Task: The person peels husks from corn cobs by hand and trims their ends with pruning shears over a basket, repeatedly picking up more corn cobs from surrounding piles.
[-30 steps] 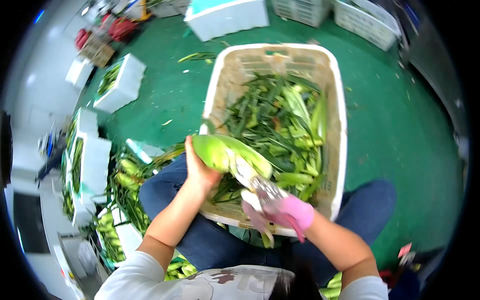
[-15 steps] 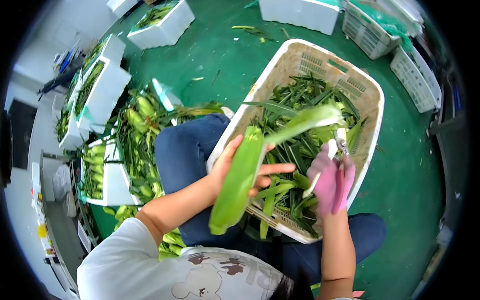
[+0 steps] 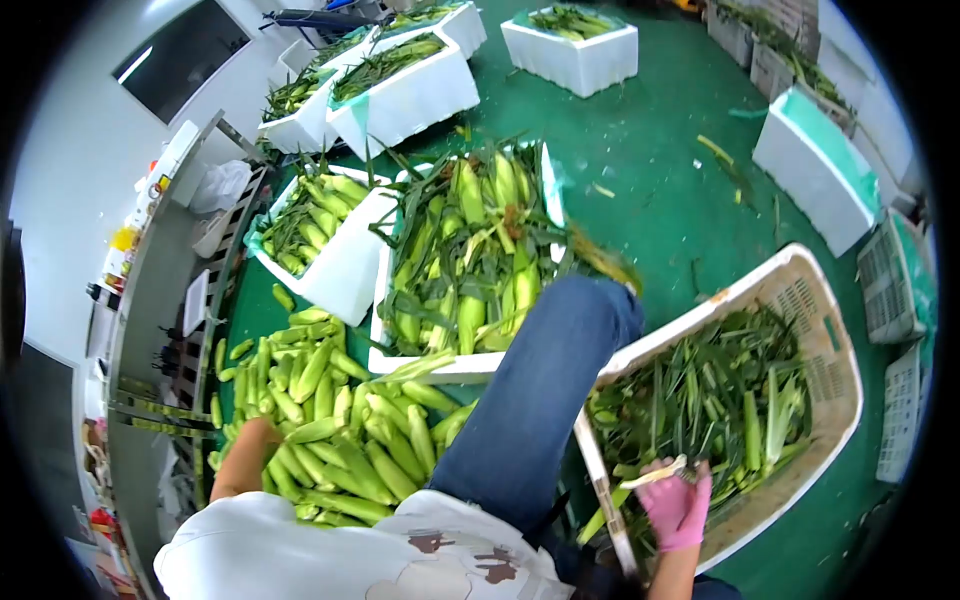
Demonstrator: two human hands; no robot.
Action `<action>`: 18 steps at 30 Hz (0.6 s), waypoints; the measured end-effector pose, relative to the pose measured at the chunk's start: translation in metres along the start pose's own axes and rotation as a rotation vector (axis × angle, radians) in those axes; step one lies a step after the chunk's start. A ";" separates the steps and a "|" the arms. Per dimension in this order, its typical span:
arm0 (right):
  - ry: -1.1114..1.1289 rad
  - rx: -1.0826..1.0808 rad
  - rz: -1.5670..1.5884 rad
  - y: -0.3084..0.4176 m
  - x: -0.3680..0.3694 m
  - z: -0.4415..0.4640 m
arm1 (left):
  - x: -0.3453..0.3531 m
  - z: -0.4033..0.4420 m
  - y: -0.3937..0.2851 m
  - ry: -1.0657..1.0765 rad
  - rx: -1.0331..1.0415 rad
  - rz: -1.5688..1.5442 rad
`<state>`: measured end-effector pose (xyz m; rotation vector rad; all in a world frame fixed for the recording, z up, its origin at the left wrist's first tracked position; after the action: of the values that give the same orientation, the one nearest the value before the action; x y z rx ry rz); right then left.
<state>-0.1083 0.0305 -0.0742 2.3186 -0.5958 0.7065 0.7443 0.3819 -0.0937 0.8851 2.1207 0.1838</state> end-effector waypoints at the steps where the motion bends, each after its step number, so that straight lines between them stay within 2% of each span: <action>1: 0.029 -0.012 -0.065 0.000 -0.009 0.003 | -0.040 -0.018 -0.031 -0.136 -0.028 -0.040; 2: 0.044 -0.012 -0.126 -0.004 -0.022 0.004 | -0.081 -0.040 -0.064 -0.273 -0.049 -0.086; 3: 0.003 -0.077 -0.264 -0.003 -0.033 0.002 | -0.124 -0.044 -0.114 -0.544 0.121 -0.234; 4: -0.043 -0.095 -0.346 -0.006 -0.045 0.002 | -0.158 -0.017 -0.175 -0.690 0.506 -0.339; 5: -0.098 -0.107 -0.427 -0.006 -0.050 0.000 | -0.207 -0.053 -0.256 -0.668 0.713 -0.610; 6: -0.156 -0.120 -0.505 -0.007 -0.052 -0.003 | -0.245 -0.078 -0.330 -0.660 0.816 -0.557; 7: -0.212 -0.104 -0.495 -0.009 -0.050 -0.007 | -0.273 -0.105 -0.394 -0.924 0.944 -0.529; 8: -0.237 -0.100 -0.474 -0.010 -0.048 -0.010 | -0.296 -0.111 -0.461 -0.816 0.972 -0.567; 10: -0.317 -0.107 -0.406 -0.013 -0.048 -0.023 | -0.320 -0.055 -0.584 -0.702 1.002 -0.578; 12: -0.359 -0.114 -0.400 -0.010 -0.042 -0.038 | -0.334 0.001 -0.656 -0.546 0.699 -0.667; 13: -0.434 -0.111 -0.430 -0.013 -0.056 -0.044 | -0.337 0.070 -0.687 -0.656 0.702 -0.897; 15: -0.555 -0.157 -0.370 -0.015 -0.061 -0.066 | -0.342 0.088 -0.705 -0.593 0.442 -1.171; 16: -0.606 -0.148 -0.346 -0.017 -0.062 -0.076 | -0.338 0.137 -0.713 -0.730 0.401 -1.207; 17: -0.618 -0.133 -0.320 -0.017 -0.060 -0.084 | -0.334 0.147 -0.713 -0.531 0.445 -1.207; 18: -0.610 -0.110 -0.306 -0.017 -0.059 -0.088 | -0.337 0.168 -0.725 -0.472 0.633 -1.492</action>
<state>-0.1720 0.1156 -0.0606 2.4357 -0.4998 -0.1858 0.6255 -0.4035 -0.2871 -0.4899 1.8400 -1.3403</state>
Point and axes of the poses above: each hand's wrist, its own z-axis towards the middle knuckle, its own x-axis out of the palm, y = z × x, the point moved 8 cm from there along z, towards the middle knuckle, and after that the axes turned 15 degrees about -z, right-handed, at the moved point
